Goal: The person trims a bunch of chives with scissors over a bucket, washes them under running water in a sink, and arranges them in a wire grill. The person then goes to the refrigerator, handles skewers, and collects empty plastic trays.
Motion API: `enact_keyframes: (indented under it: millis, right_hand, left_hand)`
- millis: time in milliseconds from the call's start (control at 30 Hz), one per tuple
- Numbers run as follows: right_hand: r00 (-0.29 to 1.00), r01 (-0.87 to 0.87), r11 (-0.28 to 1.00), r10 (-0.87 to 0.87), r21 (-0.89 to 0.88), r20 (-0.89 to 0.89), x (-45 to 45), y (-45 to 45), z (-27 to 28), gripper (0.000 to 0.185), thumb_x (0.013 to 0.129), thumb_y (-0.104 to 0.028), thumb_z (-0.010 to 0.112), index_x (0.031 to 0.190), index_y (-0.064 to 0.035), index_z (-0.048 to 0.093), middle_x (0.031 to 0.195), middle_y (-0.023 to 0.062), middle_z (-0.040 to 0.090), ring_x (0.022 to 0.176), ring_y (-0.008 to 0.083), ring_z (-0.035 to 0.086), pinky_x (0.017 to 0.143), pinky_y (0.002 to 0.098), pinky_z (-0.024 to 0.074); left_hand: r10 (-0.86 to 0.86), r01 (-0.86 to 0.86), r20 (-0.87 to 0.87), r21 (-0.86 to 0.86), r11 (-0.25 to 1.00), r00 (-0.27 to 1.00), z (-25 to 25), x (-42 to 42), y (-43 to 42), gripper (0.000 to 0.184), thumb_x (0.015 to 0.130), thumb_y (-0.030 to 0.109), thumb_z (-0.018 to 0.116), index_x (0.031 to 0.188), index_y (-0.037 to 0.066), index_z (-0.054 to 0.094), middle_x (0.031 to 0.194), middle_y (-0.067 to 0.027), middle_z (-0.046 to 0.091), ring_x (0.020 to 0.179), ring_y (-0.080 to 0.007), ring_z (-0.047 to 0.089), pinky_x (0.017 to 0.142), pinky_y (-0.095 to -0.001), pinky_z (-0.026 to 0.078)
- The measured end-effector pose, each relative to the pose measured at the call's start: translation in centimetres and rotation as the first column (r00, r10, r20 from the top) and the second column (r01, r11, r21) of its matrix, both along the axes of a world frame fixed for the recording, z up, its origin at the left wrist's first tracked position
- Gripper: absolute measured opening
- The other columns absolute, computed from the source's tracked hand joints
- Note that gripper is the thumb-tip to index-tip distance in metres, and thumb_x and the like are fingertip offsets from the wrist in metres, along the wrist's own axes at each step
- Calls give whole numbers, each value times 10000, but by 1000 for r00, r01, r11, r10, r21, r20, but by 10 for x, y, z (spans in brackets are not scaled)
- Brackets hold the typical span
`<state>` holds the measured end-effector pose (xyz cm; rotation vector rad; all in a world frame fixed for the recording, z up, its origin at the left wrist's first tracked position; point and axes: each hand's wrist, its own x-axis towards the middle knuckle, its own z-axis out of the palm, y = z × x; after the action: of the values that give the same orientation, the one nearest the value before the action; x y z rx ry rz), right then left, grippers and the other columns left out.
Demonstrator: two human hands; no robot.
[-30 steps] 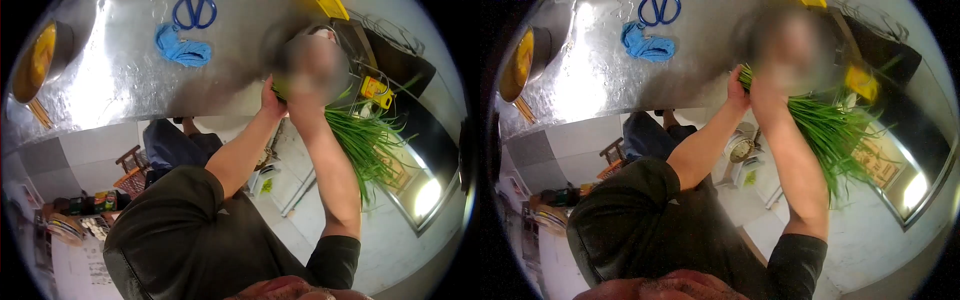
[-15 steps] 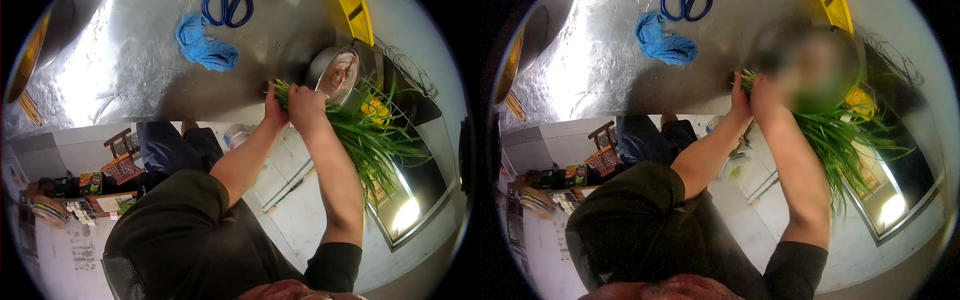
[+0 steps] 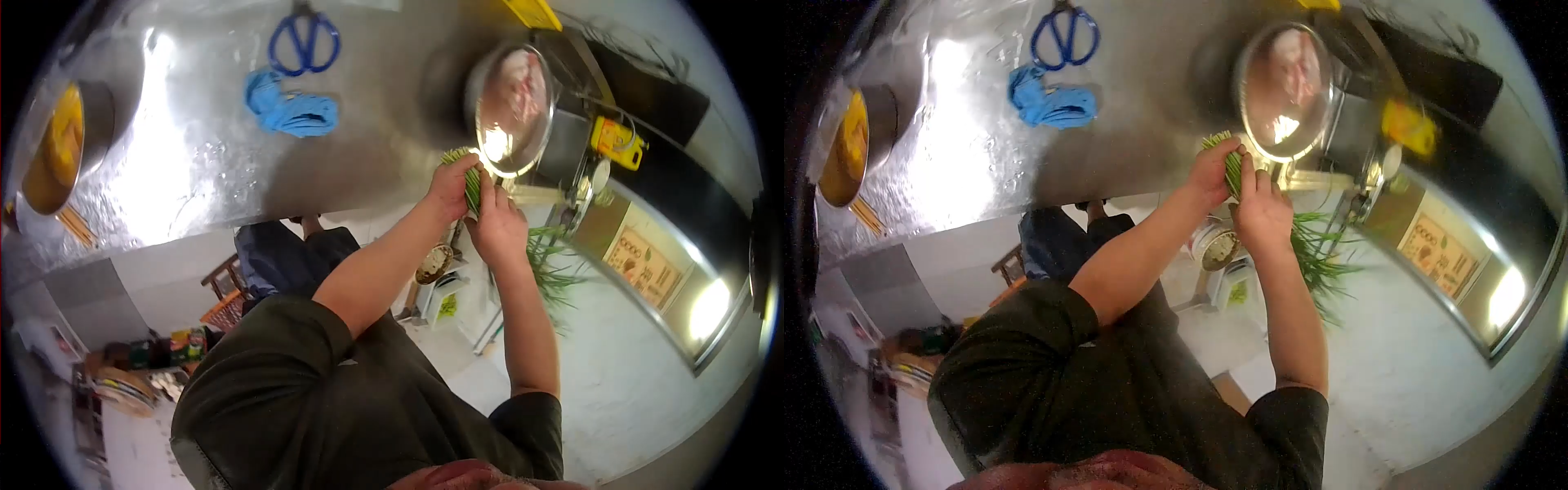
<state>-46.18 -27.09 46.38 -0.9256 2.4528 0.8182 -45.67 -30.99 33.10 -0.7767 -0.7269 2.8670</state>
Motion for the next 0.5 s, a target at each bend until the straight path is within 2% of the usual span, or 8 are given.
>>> enact_keyframes:
  millis: [67, 100, 133, 200, 267, 333, 367, 500]
  right_hand:
    - [974, 226, 956, -227, -188, 20, 11, 21, 11, 802, 700, -202, 764, 1371, -58, 348, 1150, 176, 566, 952, 363, 614, 772, 437, 513]
    - [926, 371, 898, -377, -236, 20, 13, 37, 11, 638, 749, -227, 730, 1287, -85, 417, 1212, 155, 536, 1010, 381, 589, 769, 456, 508]
    - [923, 379, 873, -382, -306, 52, 14, 52, 15, 650, 752, -224, 733, 1297, -89, 407, 1230, 164, 526, 1022, 384, 585, 787, 455, 505]
    - [924, 377, 813, -360, -444, 126, 16, 80, 21, 674, 756, -218, 739, 1317, -96, 387, 1267, 181, 507, 1046, 389, 576, 824, 454, 500]
    - [976, 214, 763, -194, -610, 99, 22, 113, 14, 563, 774, -215, 723, 1255, -95, 457, 1274, 160, 504, 1057, 379, 565, 832, 440, 495]
    - [996, 76, 678, -84, -731, 26, 27, 138, 7, 508, 776, -213, 720, 1214, -83, 496, 1269, 149, 507, 1049, 369, 566, 832, 429, 494]
    - [997, 35, 634, -71, -772, -14, 31, 146, 7, 366, 790, -195, 706, 1104, -65, 571, 1215, 139, 543, 1010, 357, 578, 828, 416, 491]
    - [996, 29, 466, -90, -884, -15, 35, 186, -4, 200, 778, -166, 694, 942, -72, 630, 1059, 90, 600, 934, 329, 582, 792, 430, 472]
  left_hand:
    - [-76, 75, -25, -33, 997, 997, 4, -4, 24, 107, 881, 142, 586, 810, 64, 570, 729, -63, 600, 678, -200, 595, 662, -326, 513]
    - [-106, 104, -29, -65, 992, 994, 7, -3, 30, 110, 885, 143, 583, 809, 65, 564, 728, -68, 599, 676, -204, 593, 661, -333, 513]
    - [-134, 130, -36, -100, 986, 990, 10, -3, 36, 113, 889, 144, 579, 808, 67, 558, 727, -73, 598, 674, -207, 591, 659, -340, 512]
    - [-160, 155, -41, -102, 983, 986, 12, -3, 47, 134, 906, 153, 560, 809, 63, 539, 730, -82, 580, 688, -227, 582, 663, -363, 509]
    - [-126, 110, -102, -148, 983, 987, 9, 0, 59, 137, 916, 154, 545, 822, 57, 531, 739, -82, 571, 698, -234, 577, 667, -372, 507]
    - [-189, 190, 25, -204, 960, 982, 9, 4, 76, 140, 932, 160, 525, 841, 53, 512, 751, -84, 558, 701, -238, 567, 665, -375, 503]
    - [-196, 209, 78, -227, 951, 977, 9, 7, 83, 139, 934, 162, 523, 846, 55, 511, 751, -84, 556, 700, -240, 566, 665, -377, 503]
    - [-169, 200, 130, -294, 935, 977, 12, 14, 115, 152, 939, 192, 539, 857, 67, 514, 752, -78, 554, 706, -250, 561, 667, -390, 506]
